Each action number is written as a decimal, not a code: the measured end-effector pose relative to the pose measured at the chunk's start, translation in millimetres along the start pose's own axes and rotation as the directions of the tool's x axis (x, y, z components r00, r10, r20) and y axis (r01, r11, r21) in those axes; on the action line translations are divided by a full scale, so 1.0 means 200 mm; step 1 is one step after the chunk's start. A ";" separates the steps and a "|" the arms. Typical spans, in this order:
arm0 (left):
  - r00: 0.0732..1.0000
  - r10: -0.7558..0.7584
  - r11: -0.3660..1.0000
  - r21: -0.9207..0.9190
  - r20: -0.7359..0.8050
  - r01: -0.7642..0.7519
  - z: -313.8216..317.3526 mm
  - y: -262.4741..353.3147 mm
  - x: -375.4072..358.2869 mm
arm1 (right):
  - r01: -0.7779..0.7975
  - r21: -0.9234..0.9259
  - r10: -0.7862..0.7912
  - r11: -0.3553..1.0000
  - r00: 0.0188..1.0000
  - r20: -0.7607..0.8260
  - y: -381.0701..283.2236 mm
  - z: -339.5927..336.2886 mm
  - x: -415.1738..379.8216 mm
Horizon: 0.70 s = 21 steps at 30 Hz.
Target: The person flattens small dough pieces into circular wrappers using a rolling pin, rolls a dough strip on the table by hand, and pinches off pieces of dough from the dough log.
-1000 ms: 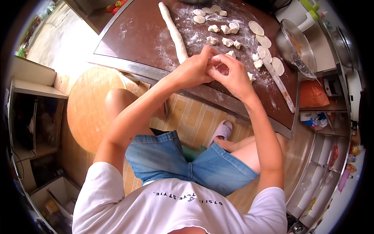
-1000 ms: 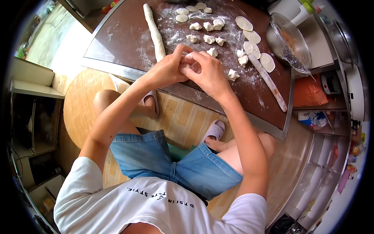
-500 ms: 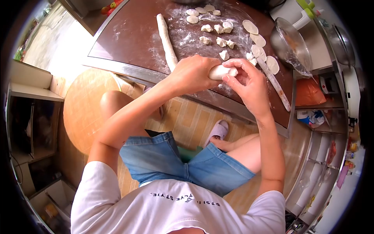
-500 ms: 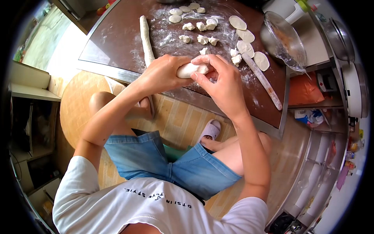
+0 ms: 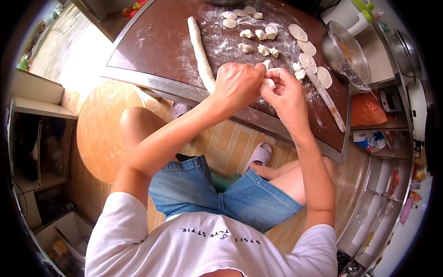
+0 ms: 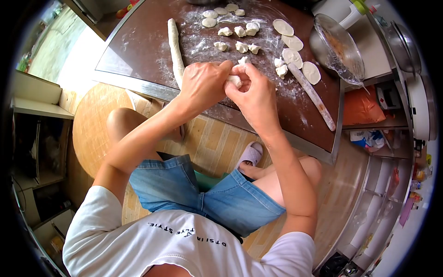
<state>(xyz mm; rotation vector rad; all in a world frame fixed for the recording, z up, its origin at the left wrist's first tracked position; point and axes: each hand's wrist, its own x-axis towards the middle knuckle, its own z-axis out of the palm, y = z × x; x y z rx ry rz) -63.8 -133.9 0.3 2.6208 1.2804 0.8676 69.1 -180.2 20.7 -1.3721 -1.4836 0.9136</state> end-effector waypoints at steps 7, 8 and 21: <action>0.967 -0.086 0.972 -0.193 0.240 0.135 0.07 -0.07 0.01 | -0.064 0.544 0.027 0.837 0.997 0.076 -0.33 -0.03 -0.04; 0.963 -0.089 0.947 -0.278 0.255 0.161 0.03 -0.07 0.01 | 0.114 0.278 -0.089 0.954 0.991 -0.101 -0.24 -0.09 0.04; 0.904 -0.014 0.733 -0.610 0.427 0.299 0.01 -0.16 -0.06 | 0.083 -0.003 -0.082 0.997 0.985 0.149 0.04 -0.02 0.07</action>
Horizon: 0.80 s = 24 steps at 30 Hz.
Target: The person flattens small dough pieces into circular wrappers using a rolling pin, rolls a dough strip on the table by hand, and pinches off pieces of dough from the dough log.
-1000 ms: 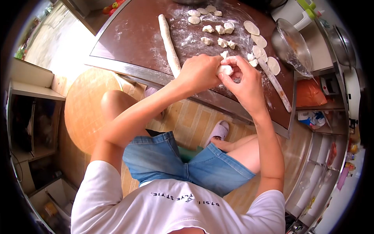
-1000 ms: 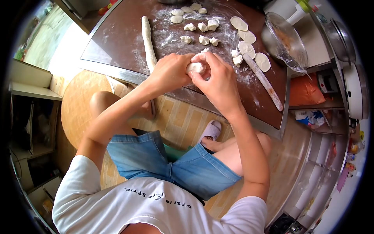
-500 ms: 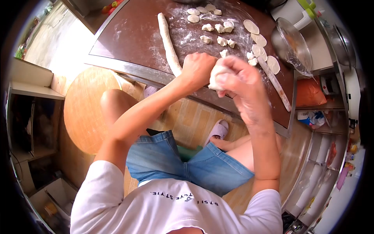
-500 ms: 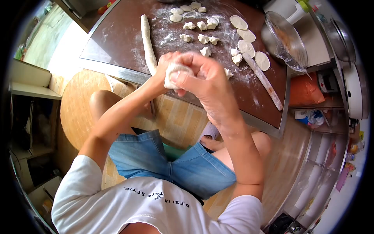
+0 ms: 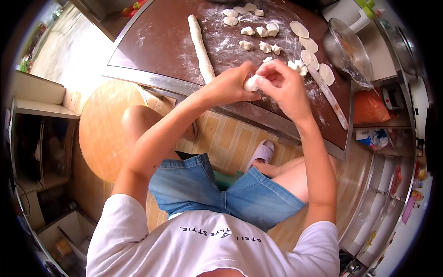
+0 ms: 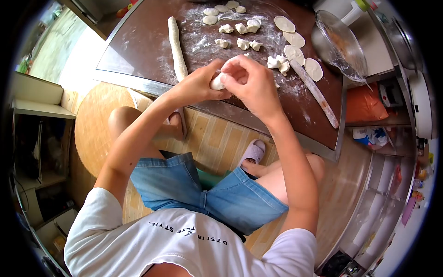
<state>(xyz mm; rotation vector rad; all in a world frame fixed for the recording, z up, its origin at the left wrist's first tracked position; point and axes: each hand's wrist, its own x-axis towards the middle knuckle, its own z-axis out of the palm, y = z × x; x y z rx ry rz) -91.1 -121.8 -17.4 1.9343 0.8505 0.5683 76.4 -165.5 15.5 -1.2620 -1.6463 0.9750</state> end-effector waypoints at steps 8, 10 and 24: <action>0.995 0.047 0.976 0.215 -0.083 -0.028 -0.02 0.08 0.03 | 0.168 -0.288 -0.185 0.943 0.982 -0.033 -0.12 -0.01 -0.05; 0.985 0.065 0.959 0.283 -0.159 -0.017 0.00 0.10 0.03 | 0.151 -0.311 -0.181 0.938 0.981 -0.070 -0.11 0.01 -0.05; 0.974 0.059 0.921 0.388 -0.219 0.031 0.09 0.06 0.04 | 0.076 0.255 -0.059 0.964 0.996 -0.073 -0.36 0.01 0.05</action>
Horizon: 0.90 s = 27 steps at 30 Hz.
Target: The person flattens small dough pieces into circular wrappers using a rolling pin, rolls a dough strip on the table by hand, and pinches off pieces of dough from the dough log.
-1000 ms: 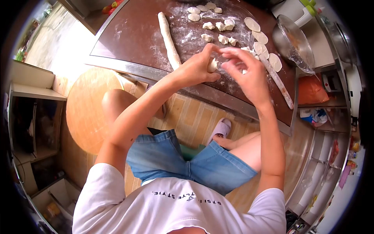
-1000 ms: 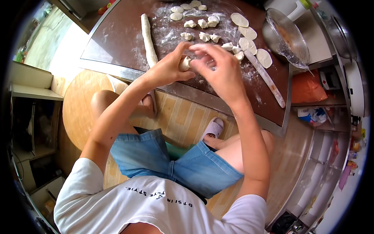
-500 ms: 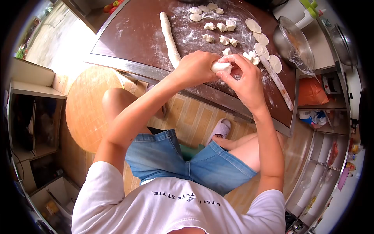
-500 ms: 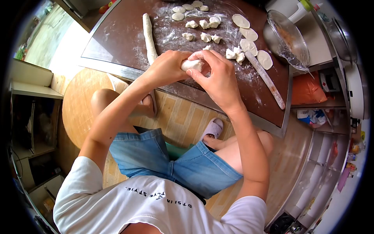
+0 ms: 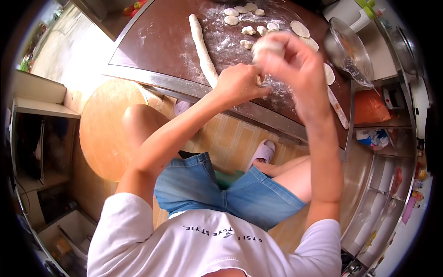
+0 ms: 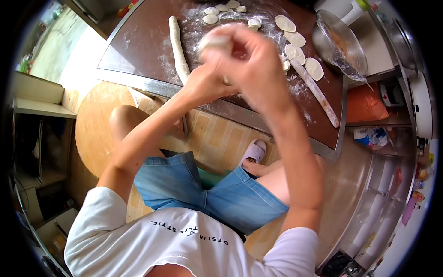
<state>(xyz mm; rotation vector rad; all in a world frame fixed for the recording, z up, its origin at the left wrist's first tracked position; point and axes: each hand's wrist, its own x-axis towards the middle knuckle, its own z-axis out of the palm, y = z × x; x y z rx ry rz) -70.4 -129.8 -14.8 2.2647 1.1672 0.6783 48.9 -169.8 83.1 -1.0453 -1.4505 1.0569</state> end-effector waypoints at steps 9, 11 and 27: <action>0.992 0.035 0.886 -0.463 0.121 0.026 -0.04 -0.15 -0.03 | 0.092 -0.525 -0.053 0.846 0.995 0.088 0.28 -0.06 -0.01; 0.989 0.038 0.886 -0.462 0.141 0.031 -0.05 -0.13 -0.02 | 0.047 -0.462 0.001 0.885 0.995 0.103 0.36 -0.05 -0.04; 0.992 0.120 0.993 -0.009 -0.036 -0.120 -0.08 0.05 0.01 | 0.072 -0.474 -0.113 0.877 0.992 -0.059 0.26 -0.10 -0.16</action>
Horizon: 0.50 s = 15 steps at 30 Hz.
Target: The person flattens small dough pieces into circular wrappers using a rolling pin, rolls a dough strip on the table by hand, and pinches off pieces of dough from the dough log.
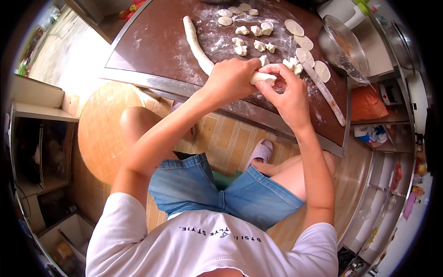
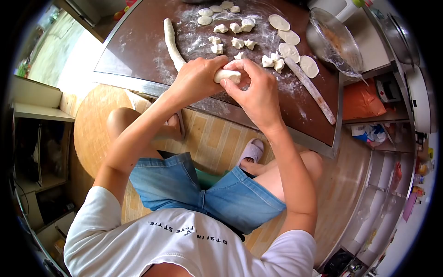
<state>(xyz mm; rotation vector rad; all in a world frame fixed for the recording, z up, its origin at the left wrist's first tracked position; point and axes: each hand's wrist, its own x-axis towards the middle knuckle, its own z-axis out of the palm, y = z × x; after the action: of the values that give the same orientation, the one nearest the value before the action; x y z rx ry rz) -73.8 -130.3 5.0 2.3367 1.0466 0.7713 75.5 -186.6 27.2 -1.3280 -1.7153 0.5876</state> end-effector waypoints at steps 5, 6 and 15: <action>0.999 -0.019 0.990 0.140 -0.040 0.025 0.07 0.03 0.01 | -0.061 -0.161 0.058 0.985 0.998 -0.026 0.02 0.03 -0.01; 0.999 -0.033 0.974 0.224 -0.011 0.034 0.07 0.04 0.02 | -0.114 -0.111 0.115 0.987 0.993 0.002 0.03 0.03 -0.01; 0.994 -0.019 0.994 -0.106 0.104 0.030 0.07 -0.08 -0.02 | -0.134 -0.014 0.133 0.991 0.990 -0.055 -0.03 -0.14 0.10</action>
<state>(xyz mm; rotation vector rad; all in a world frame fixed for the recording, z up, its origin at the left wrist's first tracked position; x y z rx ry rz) -74.9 -125.6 -16.9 2.2429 0.9642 0.6732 94.8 -174.4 52.7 -1.4670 -1.6004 0.6086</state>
